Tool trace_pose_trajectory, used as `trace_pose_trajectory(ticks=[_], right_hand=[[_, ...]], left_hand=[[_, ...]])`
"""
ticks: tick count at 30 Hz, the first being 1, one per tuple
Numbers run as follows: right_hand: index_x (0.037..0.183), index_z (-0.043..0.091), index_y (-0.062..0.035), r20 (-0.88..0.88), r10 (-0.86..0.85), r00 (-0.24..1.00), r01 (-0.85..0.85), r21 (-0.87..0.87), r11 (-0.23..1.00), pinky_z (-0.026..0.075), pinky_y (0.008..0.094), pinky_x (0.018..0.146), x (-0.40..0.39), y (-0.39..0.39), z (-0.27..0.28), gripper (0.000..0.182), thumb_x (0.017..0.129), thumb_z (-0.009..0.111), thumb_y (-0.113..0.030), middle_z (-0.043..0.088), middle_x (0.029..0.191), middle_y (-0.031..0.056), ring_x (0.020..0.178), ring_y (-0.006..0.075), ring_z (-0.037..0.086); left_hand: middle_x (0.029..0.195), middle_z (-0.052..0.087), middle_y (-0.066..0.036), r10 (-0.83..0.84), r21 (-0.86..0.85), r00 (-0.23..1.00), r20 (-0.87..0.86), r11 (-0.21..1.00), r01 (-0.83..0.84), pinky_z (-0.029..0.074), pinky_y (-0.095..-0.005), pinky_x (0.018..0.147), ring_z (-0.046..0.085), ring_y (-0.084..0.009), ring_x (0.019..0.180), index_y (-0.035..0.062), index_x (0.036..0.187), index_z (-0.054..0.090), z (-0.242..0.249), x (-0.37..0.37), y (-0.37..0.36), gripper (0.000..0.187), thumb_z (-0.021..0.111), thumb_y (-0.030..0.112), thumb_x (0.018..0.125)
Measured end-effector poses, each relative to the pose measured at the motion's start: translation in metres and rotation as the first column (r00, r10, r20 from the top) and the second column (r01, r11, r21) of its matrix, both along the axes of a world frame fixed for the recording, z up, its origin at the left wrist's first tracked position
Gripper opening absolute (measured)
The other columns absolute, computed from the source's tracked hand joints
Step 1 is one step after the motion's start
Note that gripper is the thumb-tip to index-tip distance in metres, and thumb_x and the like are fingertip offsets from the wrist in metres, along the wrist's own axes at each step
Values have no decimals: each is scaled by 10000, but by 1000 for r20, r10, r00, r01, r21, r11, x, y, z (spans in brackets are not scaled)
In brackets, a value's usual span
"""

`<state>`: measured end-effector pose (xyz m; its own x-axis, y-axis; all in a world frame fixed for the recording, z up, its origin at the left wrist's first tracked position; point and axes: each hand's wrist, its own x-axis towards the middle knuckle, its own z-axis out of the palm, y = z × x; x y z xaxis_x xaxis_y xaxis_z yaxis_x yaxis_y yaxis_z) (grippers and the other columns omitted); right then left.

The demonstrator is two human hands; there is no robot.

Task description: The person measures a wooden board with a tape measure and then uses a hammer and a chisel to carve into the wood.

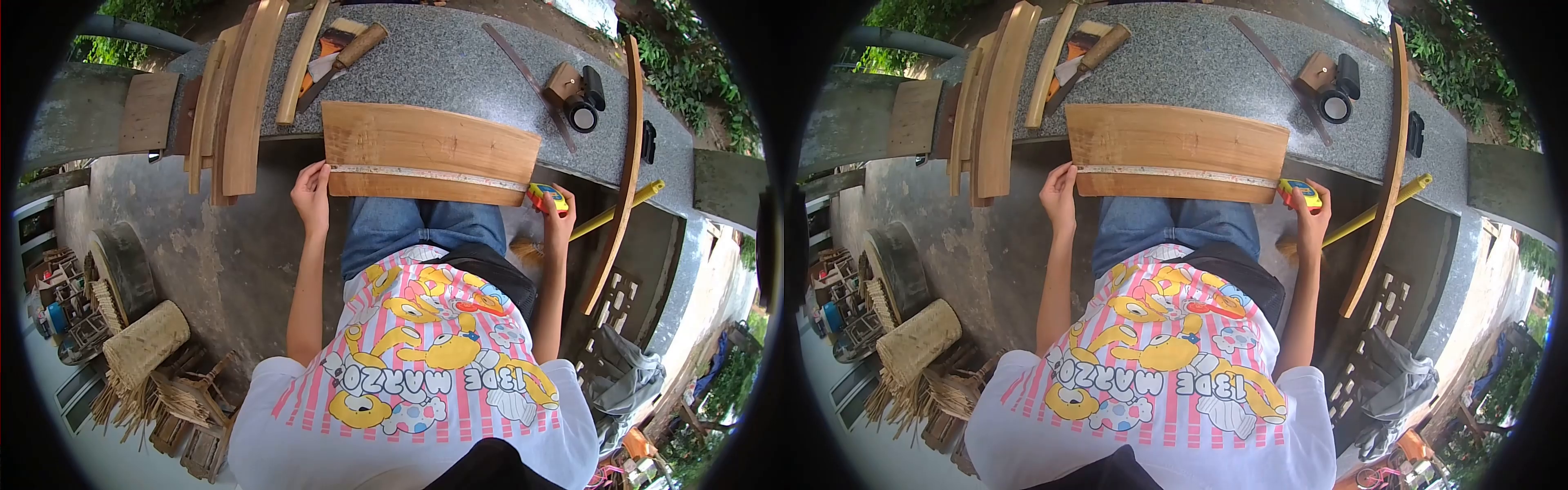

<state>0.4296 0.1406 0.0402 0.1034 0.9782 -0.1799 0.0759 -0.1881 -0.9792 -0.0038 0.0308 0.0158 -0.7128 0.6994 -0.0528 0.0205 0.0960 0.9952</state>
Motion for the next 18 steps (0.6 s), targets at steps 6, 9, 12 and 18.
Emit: trace_pose_trajectory(ticks=[6, 9, 12, 18], right_hand=[[1154, 559, 12, 65, -47, 997, 43, 66, 997, 494, 240, 650, 10, 14, 24, 364, 875, 701, -174, 627, 958, 94, 757, 113, 597], [1151, 557, 19, 30, -75, 997, 72, 66, 995, 487, 244, 653, 16, 23, 18, 359, 879, 696, -169, 629, 934, 86, 745, 113, 592], [1151, 552, 30, 70, -74, 995, 71, 45, 996, 475, 244, 635, 10, 25, 20, 368, 880, 698, -172, 625, 923, 85, 737, 117, 591], [1160, 550, 16, -8, 5, 1000, -5, 32, 999, 488, 255, 644, -11, 27, 10, 374, 887, 693, -195, 619, 907, 85, 733, 115, 589]], left_hand=[[1036, 668, -74, 61, 25, 998, 0, 998, -61, 487, -221, 840, 625, -102, 933, -46, 1068, 650, 7, -21, 7, 205, 655, 84, 909], [1015, 684, -85, 81, 21, 995, 65, 996, -82, 481, -216, 834, 626, -94, 923, -45, 1082, 651, 9, -33, 13, 214, 656, 78, 907], [1012, 681, -82, 34, 19, 997, 69, 999, -35, 483, -215, 827, 624, -89, 905, -47, 1082, 649, 13, -24, 22, 220, 659, 84, 906], [1001, 659, -76, 24, 35, 997, 77, 999, -26, 502, -216, 810, 625, -104, 902, -56, 1056, 641, 7, -4, 34, 210, 670, 79, 898]])
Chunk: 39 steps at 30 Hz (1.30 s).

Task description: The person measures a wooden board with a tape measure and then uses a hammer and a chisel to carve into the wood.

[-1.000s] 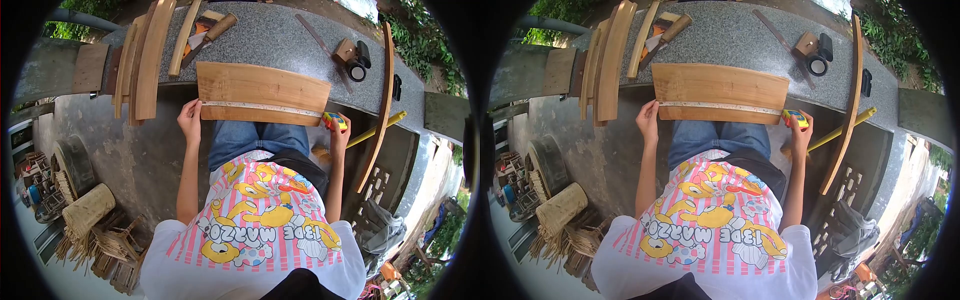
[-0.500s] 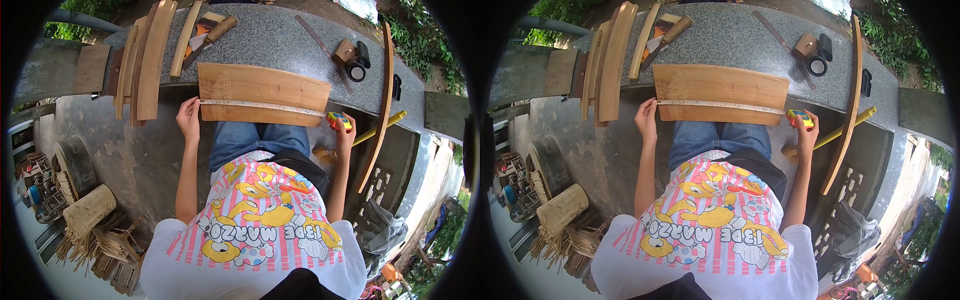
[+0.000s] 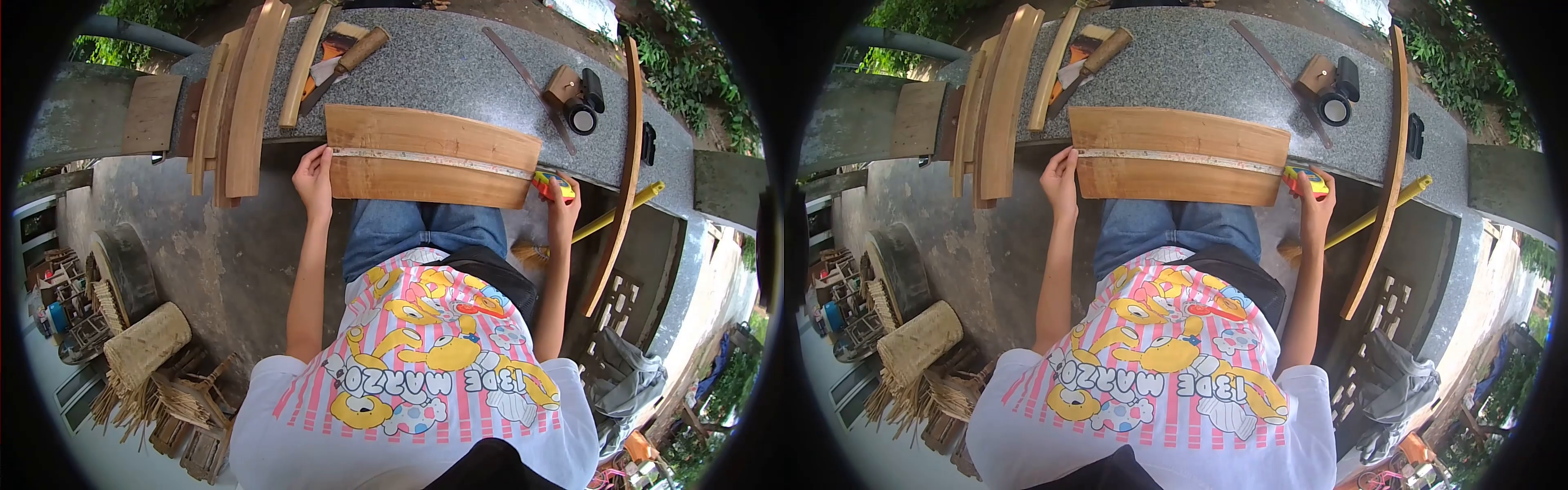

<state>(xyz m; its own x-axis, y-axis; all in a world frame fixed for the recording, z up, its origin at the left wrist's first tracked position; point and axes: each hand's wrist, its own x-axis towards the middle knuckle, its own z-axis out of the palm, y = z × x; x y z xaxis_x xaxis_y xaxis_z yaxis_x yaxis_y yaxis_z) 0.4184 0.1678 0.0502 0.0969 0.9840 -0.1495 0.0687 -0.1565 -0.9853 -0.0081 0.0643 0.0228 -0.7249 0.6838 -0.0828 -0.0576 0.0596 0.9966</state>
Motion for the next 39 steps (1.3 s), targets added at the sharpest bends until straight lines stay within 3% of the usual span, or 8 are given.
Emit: trace_pose_trajectory(ticks=[11, 14, 23, 35, 39], right_hand=[[1159, 550, 17, -5, -5, 1000, 5, 19, 1000, 471, 246, 634, -2, -2, 4, 378, 882, 696, -196, 618, 883, 79, 721, 109, 577], [1157, 555, 17, 63, 8, 998, -9, 12, 1000, 461, 241, 625, -2, 1, 11, 382, 878, 701, -199, 617, 878, 72, 720, 107, 575], [1131, 564, 9, 82, -137, 987, 134, 44, 990, 441, 224, 612, -12, 15, 26, 412, 855, 738, -243, 623, 834, 65, 673, 102, 581], [1136, 563, 15, 130, -108, 986, 100, 64, 993, 448, 222, 616, -19, 10, 26, 421, 854, 742, -241, 631, 852, 75, 725, 109, 609], [1142, 561, 10, 6, -102, 995, 102, 2, 995, 471, 231, 642, -6, 0, 23, 396, 866, 724, -222, 635, 887, 87, 753, 124, 626]], left_hand=[[1011, 658, -77, -9, 35, 1000, -18, 999, 10, 504, -219, 812, 626, -106, 912, -54, 1048, 644, -3, -3, -1, 203, 670, 82, 899], [999, 661, -76, -21, -8, 998, -51, 1000, 21, 502, -218, 805, 627, -101, 900, -54, 1051, 646, 2, -4, 1, 211, 675, 88, 896], [965, 666, -68, 50, 46, 992, -114, 998, -45, 497, -220, 776, 623, -94, 856, -56, 1030, 662, 11, -12, 26, 214, 681, 109, 896], [925, 661, -62, -14, -10, 977, -213, 1000, 12, 493, -219, 707, 617, -93, 805, -54, 1000, 664, 14, -9, 33, 217, 676, 139, 902], [949, 655, -66, 28, 18, 975, -220, 1000, -24, 490, -245, 736, 614, -114, 843, -38, 1025, 652, 14, -3, 32, 220, 634, 159, 930]])
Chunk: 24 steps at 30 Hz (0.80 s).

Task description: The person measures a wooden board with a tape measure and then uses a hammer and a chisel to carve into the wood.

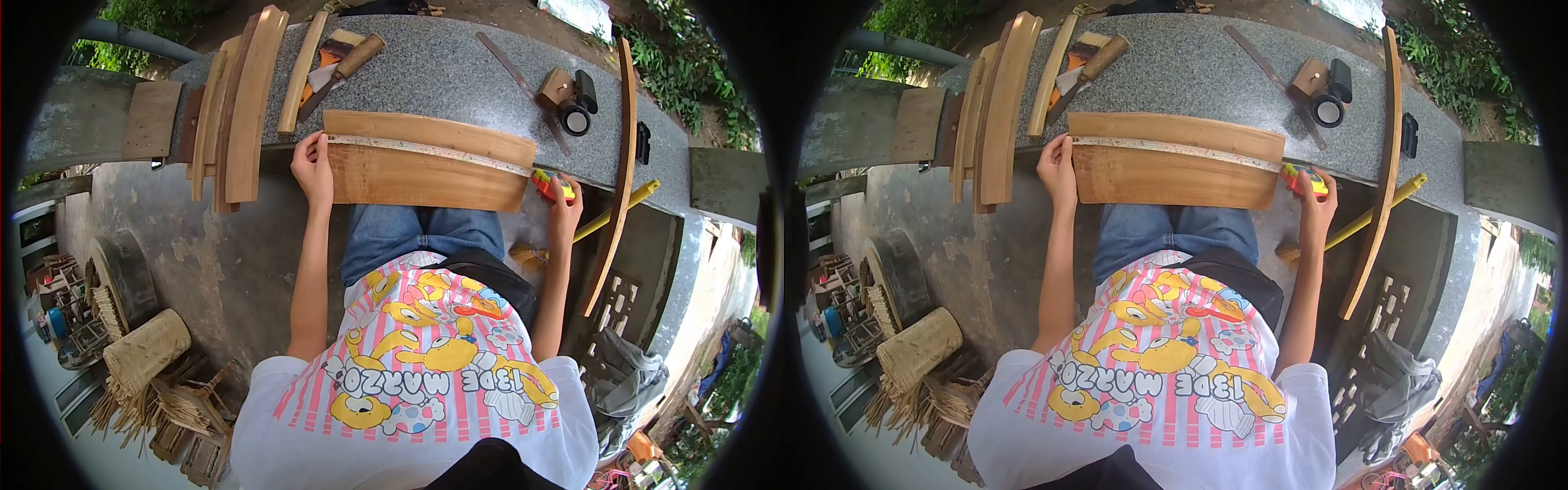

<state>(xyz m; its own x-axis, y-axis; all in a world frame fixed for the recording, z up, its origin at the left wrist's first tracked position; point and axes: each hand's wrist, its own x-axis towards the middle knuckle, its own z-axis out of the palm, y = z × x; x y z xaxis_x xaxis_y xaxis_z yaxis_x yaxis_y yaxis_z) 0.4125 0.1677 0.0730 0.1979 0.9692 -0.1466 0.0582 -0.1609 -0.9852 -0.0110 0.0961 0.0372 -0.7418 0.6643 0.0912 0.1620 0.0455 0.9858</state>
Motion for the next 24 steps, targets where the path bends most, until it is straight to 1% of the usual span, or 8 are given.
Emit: trace_pose_trajectory(ticks=[2, 4, 7, 10, 15, 19, 22, 24], right_hand=[[1164, 534, 1, 7, 30, 1000, -30, -22, 999, 498, 258, 677, 5, -16, 4, 385, 877, 705, -191, 632, 970, 115, 793, 160, 649], [1172, 518, -3, -79, 38, 996, -43, -55, 998, 504, 271, 699, 14, -34, 2, 385, 880, 697, -179, 625, 1002, 126, 818, 176, 653], [1186, 486, -13, -219, 62, 974, -92, -128, 988, 518, 305, 753, 24, -65, 8, 387, 881, 684, -145, 613, 1071, 154, 898, 224, 661], [1240, 475, 18, -368, 40, 929, -129, -221, 967, 530, 326, 821, 32, -92, 9, 476, 849, 712, -113, 614, 1128, 162, 928, 240, 659], [1283, 508, 46, -373, 179, 910, -300, -299, 906, 505, 332, 895, 34, -112, 3, 577, 796, 765, -125, 624, 1134, 135, 985, 206, 639], [1242, 579, 2, -163, 222, 961, -265, -325, 908, 432, 297, 924, 28, -107, -9, 597, 736, 816, -209, 632, 1107, 83, 1057, 156, 563], [1226, 582, 3, -123, 312, 942, -335, -384, 860, 485, 258, 762, 26, -102, -11, 620, 707, 844, -213, 642, 1034, 73, 944, 122, 581], [1213, 586, 8, -95, 350, 932, -359, -383, 851, 484, 250, 726, 22, -96, -14, 616, 704, 849, -216, 648, 996, 64, 898, 115, 589]], left_hand=[[961, 651, -68, 0, -4, 1000, -12, 1000, 0, 489, -259, 759, 609, -122, 870, -32, 1031, 649, 3, 4, 0, 223, 613, 170, 944], [994, 641, -72, -5, -56, 983, -185, 998, -6, 478, -281, 803, 592, -133, 922, -18, 1057, 635, 20, 9, 3, 236, 575, 190, 965], [1015, 635, -76, -72, 40, 994, -80, 996, 76, 472, -291, 819, 584, -139, 934, -11, 1065, 627, 46, 17, 20, 230, 563, 188, 969], [1012, 637, -61, -250, 49, 961, -119, 965, 257, 459, -276, 848, 587, -130, 928, -4, 1090, 617, 74, 27, 50, 232, 576, 187, 966], [998, 656, -69, -555, -24, 764, -329, 814, 581, 464, -296, 840, 612, -153, 931, 16, 1042, 641, 110, 89, 101, 211, 621, 192, 929], [938, 627, -99, -710, -106, 564, -421, 656, 747, 456, -359, 836, 606, -245, 906, 29, 966, 633, 110, 152, 122, 141, 618, 146, 889], [927, 626, -103, -773, -181, 363, -520, 515, 838, 474, -367, 803, 611, -258, 915, 33, 958, 627, 81, 183, 140, 153, 622, 168, 888], [936, 625, -106, -776, -205, 310, -549, 484, 851, 473, -378, 804, 609, -271, 915, 36, 949, 624, 69, 202, 144, 150, 619, 172, 885]])
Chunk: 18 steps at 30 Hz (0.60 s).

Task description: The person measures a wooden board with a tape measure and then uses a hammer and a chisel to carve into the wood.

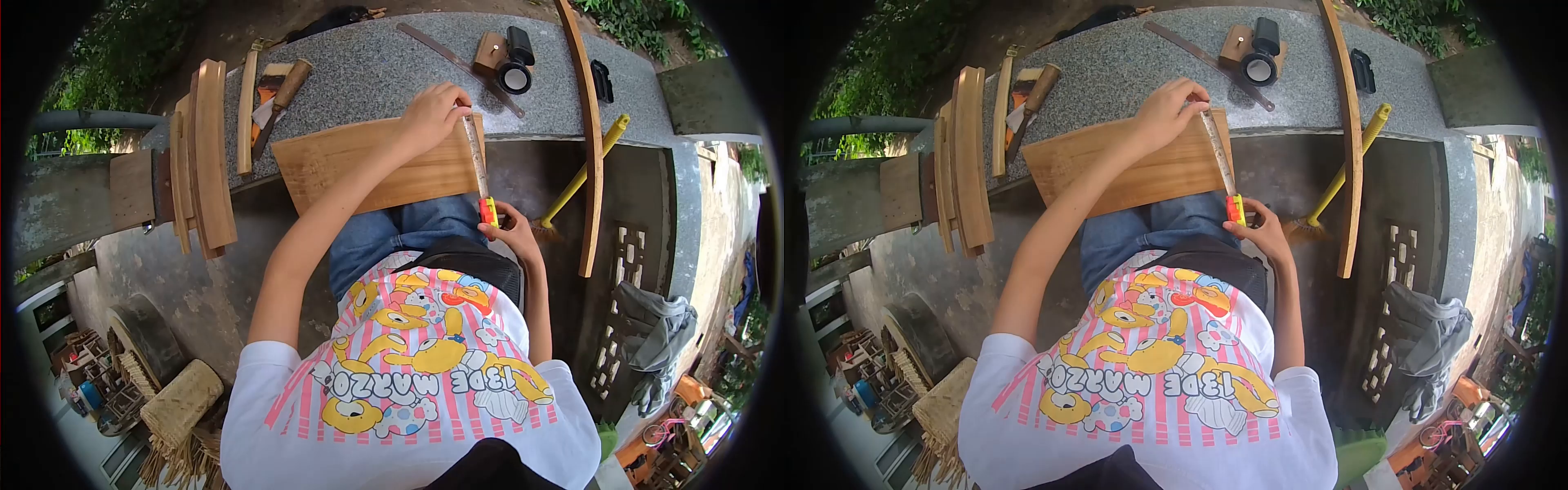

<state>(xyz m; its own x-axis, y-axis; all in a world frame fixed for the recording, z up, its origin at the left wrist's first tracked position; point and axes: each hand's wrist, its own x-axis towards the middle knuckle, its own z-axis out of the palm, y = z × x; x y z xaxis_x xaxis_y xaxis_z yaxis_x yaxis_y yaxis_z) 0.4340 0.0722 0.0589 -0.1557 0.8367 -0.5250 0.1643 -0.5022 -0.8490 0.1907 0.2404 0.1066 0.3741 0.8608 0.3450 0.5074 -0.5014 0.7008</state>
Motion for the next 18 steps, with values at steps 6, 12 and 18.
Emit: trace_pose_trajectory(ticks=[6, 12, 18], right_hand=[[1161, 616, 17, 105, 143, 984, -140, -38, 989, 471, 257, 779, -19, 17, 10, 616, 685, 861, -288, 646, 895, 39, 820, 109, 596], [1160, 644, 16, 118, 226, 967, -218, -72, 973, 447, 263, 797, -12, 26, -7, 669, 678, 836, -406, 651, 914, 55, 840, 123, 568], [1205, 623, 22, 96, 237, 967, -229, -83, 970, 454, 266, 802, -2, 25, -10, 681, 690, 831, -371, 665, 940, 66, 838, 123, 580]], left_hand=[[948, 618, -96, -92, 40, 984, -151, 994, 99, 468, -411, 814, 603, -296, 906, 46, 933, 610, -10, 27, 8, 139, 595, 178, 891], [950, 612, -115, -118, -149, 986, -121, 984, 100, 482, -408, 797, 609, -311, 910, 27, 941, 601, -15, 31, 10, 147, 586, 166, 897], [933, 610, -128, -64, -104, 993, -102, 993, 53, 490, -396, 777, 619, -314, 892, 16, 924, 616, -17, 30, 6, 140, 593, 149, 889]])
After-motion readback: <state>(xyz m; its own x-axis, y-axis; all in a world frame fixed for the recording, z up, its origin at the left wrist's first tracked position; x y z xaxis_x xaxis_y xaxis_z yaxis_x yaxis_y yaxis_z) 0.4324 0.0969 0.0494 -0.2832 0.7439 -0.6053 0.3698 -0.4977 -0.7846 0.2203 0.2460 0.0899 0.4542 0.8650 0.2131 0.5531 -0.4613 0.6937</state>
